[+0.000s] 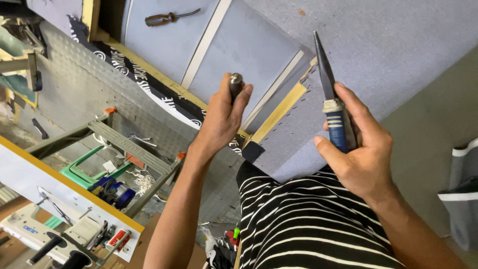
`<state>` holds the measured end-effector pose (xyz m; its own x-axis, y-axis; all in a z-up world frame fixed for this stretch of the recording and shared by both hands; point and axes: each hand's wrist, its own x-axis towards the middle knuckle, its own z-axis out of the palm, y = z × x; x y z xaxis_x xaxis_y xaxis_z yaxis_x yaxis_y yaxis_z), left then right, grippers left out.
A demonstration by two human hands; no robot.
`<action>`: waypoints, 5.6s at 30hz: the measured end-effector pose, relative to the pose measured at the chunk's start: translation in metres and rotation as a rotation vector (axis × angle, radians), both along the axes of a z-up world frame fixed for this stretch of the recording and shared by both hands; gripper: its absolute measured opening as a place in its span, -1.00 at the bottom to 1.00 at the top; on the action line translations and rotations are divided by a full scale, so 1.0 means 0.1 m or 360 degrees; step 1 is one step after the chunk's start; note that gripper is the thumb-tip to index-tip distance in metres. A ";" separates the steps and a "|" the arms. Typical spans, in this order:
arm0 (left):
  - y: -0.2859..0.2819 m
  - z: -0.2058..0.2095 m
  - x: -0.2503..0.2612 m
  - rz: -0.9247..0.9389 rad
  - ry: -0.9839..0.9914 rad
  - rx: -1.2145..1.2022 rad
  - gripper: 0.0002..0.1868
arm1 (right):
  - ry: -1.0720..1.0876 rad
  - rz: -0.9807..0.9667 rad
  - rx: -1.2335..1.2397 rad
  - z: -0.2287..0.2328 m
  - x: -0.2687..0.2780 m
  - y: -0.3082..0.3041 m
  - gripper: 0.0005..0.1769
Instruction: The person uses a staple remover and a utility knife to remove staples and trim fabric from the underside of a chair seat. They work along the edges of the wooden frame, pulling away excess fabric and cutting it to size.
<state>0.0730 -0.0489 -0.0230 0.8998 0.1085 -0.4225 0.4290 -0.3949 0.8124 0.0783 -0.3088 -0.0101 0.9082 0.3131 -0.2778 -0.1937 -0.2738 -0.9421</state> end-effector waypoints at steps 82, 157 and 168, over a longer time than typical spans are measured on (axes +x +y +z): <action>0.33 -0.04 -1.68 0.0970 -0.0443 -0.0212 -0.70 | 0.0311 0.0061 -0.0062 -0.07 0.34 -0.12 -0.14; -0.34 -0.85 0.44 -0.0326 0.0732 0.0386 -0.69 | 0.0418 0.0604 -0.0162 -0.18 0.69 0.26 -0.09; -0.24 -0.76 0.27 -0.0373 0.0569 0.0278 -0.71 | 0.0193 0.0389 -0.0039 -0.33 0.54 0.02 -0.10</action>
<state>0.1005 -0.0730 -0.0994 0.7096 0.0168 -0.7045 0.5531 -0.6327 0.5420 0.1323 -0.3066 -0.0433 0.7662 0.5106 -0.3901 -0.2302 -0.3487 -0.9085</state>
